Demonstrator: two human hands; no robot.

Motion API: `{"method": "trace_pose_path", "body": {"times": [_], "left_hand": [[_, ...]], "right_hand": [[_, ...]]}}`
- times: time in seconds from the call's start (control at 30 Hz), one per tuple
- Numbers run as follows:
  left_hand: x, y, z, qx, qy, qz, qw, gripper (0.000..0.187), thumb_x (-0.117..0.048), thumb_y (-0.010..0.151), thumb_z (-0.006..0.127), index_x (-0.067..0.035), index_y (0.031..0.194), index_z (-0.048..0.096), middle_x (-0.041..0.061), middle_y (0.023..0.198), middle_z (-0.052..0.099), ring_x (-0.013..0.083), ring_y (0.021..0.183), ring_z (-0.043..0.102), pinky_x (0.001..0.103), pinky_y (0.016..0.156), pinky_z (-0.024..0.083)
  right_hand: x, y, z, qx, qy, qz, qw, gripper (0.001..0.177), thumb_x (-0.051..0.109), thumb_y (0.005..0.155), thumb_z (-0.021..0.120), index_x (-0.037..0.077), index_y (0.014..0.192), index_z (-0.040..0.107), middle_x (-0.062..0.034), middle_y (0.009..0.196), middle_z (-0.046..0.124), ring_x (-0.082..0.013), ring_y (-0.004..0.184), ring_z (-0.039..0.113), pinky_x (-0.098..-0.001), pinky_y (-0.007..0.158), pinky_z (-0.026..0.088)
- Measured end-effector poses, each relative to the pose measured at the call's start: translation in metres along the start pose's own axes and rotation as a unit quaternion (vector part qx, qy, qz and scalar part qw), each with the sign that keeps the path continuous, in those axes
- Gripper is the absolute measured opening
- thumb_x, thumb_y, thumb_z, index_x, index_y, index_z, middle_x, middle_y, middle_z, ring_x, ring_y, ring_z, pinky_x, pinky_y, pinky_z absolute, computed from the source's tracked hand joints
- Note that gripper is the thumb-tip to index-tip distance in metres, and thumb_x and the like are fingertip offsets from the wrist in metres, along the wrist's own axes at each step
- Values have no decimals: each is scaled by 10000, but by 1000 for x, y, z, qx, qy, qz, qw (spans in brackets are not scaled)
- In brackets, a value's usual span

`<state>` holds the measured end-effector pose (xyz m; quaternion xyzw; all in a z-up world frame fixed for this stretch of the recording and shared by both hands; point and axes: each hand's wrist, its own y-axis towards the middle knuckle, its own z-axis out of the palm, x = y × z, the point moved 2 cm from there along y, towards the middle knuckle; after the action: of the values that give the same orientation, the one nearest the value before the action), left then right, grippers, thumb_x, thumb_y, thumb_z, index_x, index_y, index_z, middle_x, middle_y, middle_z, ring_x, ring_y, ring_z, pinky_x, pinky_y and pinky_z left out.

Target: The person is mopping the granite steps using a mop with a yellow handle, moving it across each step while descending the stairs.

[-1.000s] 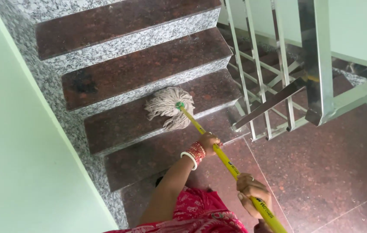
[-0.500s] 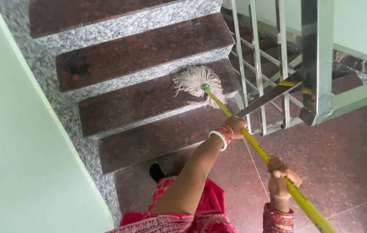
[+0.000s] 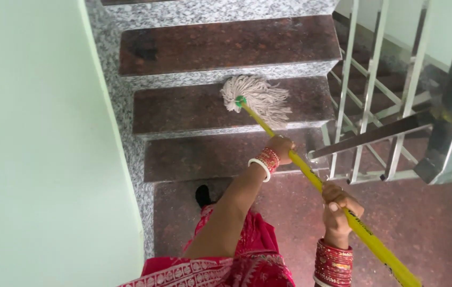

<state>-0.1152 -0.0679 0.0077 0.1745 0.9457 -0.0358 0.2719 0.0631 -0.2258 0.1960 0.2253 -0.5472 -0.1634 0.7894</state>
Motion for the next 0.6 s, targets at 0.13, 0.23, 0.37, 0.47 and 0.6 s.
{"method": "trace_pose_path", "body": {"times": [0.13, 0.23, 0.37, 0.47, 0.6], "left_hand": [[64, -48, -11, -56, 35, -80, 995, 218, -329, 707, 781, -173, 858, 809, 95, 840, 757, 325, 871, 722, 481, 866, 547], [118, -100, -29, -84, 46, -163, 982, 253, -316, 684, 783, -176, 894, 805, 103, 866, 757, 339, 872, 721, 490, 845, 541], [159, -166, -57, -123, 102, -186, 969, 219, -366, 823, 706, -155, 774, 740, 87, 817, 739, 354, 867, 692, 605, 906, 455], [177, -190, -65, -158, 118, -190, 962, 279, -375, 885, 664, -151, 723, 702, 87, 781, 712, 365, 853, 671, 643, 903, 408], [189, -178, -64, -162, 149, -140, 965, 268, -338, 888, 688, -135, 714, 693, 88, 759, 708, 355, 842, 674, 607, 930, 447]], "right_hand": [[-40, -10, 20, 25, 85, 48, 995, 240, 151, 886, 631, 51, 744, 464, -62, 724, 489, -231, 754, 478, -454, 858, 422], [-74, -19, 47, 43, 136, 84, 986, 209, 122, 913, 618, 50, 765, 489, -57, 723, 495, -243, 764, 492, -461, 835, 437], [-90, -27, 97, 103, 158, 136, 972, 222, 104, 913, 623, 60, 756, 473, -71, 747, 511, -251, 790, 497, -445, 849, 444], [-83, -20, 128, 165, 142, 143, 966, 263, 125, 925, 648, 77, 753, 454, -58, 745, 519, -235, 767, 514, -455, 846, 464], [-73, -1, 136, 195, 127, 131, 964, 320, 166, 966, 675, 83, 755, 448, -43, 736, 535, -218, 748, 534, -472, 869, 502]]}}
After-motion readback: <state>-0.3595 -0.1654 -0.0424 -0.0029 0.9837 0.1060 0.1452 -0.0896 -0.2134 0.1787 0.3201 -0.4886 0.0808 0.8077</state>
